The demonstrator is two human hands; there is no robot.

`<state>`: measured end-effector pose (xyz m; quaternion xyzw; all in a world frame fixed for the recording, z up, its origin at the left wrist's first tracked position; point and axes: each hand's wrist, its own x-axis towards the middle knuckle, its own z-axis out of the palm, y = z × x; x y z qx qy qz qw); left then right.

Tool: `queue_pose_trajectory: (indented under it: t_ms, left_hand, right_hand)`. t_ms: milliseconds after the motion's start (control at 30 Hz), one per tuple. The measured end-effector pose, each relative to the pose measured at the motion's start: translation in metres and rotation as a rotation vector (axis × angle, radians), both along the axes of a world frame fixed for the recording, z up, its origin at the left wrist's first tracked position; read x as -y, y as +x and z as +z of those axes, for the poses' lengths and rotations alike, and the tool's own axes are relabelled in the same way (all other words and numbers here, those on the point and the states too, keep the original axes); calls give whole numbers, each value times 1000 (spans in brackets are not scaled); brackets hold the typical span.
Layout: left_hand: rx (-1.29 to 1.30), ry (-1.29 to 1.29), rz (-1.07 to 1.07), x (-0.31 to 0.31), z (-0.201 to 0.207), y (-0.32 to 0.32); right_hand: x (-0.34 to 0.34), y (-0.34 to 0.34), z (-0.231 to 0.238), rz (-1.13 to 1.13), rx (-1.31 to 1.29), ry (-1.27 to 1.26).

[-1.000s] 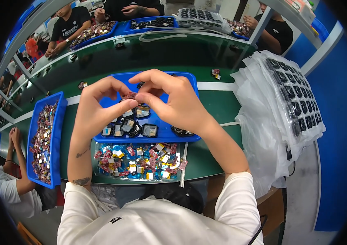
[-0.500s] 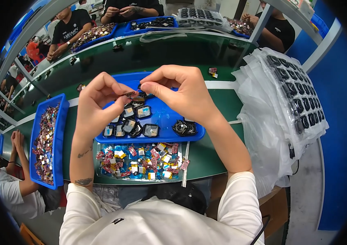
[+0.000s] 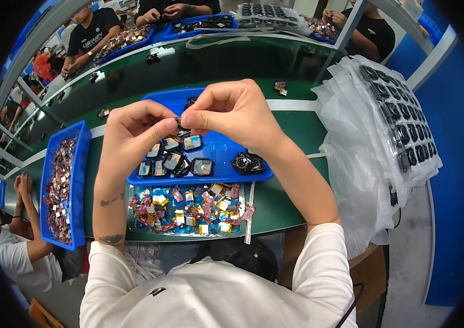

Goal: The recorder is assembling small electronic components, specifically attaching sensors or circuit boards to black circular frames.

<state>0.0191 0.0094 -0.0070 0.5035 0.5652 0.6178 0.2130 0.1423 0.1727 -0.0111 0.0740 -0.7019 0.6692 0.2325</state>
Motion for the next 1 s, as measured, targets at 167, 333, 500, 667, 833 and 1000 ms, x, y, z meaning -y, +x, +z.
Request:
queue_pose_trajectory:
  t_ms: [167, 333, 500, 667, 833, 1000]
  left_hand:
    - [15, -9, -15, 0, 0, 0]
    - [-41, 14, -94, 1, 1, -3]
    - [-21, 14, -14, 4, 4, -9]
    - [60, -18, -20, 6, 8, -7]
    - [70, -121, -32, 8, 11, -7]
    - [-68, -185, 136, 5, 4, -5]
  right_hand:
    - [3, -1, -3, 68, 140, -129]
    - [-7, -8, -8, 62, 148, -128]
    - [-2, -24, -40, -728, -120, 1236]
    - [11, -23, -46, -51, 717, 1269]
    - [5, -28, -44, -30, 574, 1076]
    - [5, -27, -30, -34, 322, 51]
